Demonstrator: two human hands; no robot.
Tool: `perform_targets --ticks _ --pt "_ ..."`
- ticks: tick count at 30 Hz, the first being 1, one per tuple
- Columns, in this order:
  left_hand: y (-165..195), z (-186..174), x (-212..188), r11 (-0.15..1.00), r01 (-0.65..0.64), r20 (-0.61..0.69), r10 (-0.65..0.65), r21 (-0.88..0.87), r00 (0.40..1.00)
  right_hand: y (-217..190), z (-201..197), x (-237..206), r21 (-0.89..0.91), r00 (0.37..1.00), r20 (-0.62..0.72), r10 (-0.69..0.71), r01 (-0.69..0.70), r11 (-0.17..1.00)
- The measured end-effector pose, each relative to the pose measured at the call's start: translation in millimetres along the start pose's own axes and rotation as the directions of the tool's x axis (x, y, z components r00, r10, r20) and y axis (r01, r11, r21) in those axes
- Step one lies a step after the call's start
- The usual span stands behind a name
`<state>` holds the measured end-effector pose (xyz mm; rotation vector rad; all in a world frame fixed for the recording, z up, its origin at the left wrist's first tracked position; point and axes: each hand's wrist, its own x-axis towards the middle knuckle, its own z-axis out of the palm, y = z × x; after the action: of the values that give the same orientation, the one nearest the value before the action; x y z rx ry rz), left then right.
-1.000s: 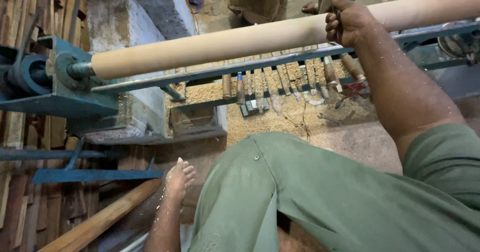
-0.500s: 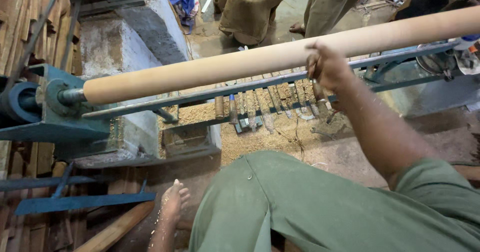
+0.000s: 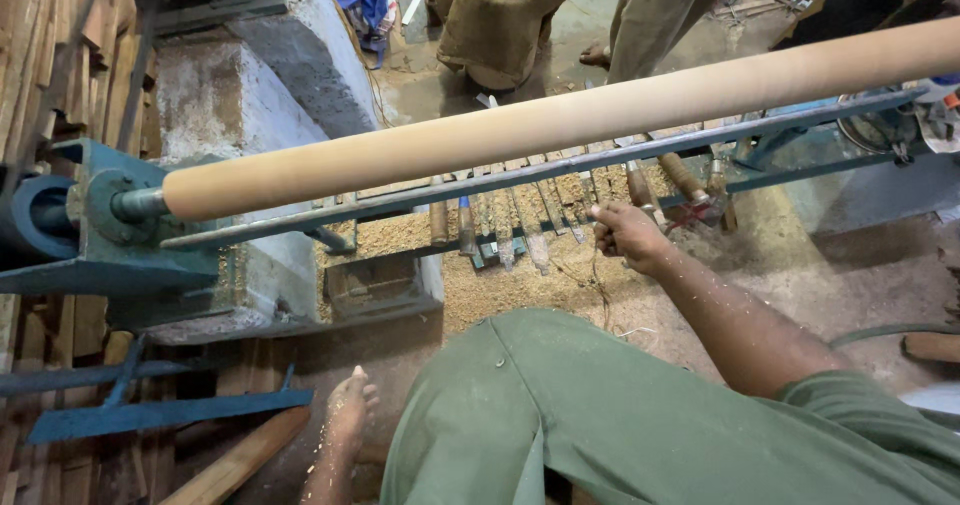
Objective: The person operates a wood lathe to shape a long cylindrical wooden blank. They use a chisel to smooth the rotating wood, then switch to a metal file to refine the surface. The person briefly pauses to inspect the work before resuming filing.
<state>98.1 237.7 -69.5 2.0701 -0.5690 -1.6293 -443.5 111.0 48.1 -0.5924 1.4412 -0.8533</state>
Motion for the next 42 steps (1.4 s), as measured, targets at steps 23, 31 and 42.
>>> perform_targets --ticks 23,31,42 --pt "14.7 3.5 9.6 0.990 -0.143 0.006 0.143 -0.005 0.990 54.3 -19.7 35.4 -0.426 0.995 -0.096 -0.029 -0.015 0.905" --pt "8.9 -1.1 9.4 0.967 -0.235 -0.034 0.240 0.102 0.970 65.0 -26.3 37.7 -0.508 0.995 -0.091 -0.044 -0.008 0.861" --pt "7.0 -5.8 4.0 0.871 -0.329 -0.048 0.370 0.366 0.928 65.4 -31.4 31.8 -0.611 0.988 -0.146 0.043 -0.124 0.782"
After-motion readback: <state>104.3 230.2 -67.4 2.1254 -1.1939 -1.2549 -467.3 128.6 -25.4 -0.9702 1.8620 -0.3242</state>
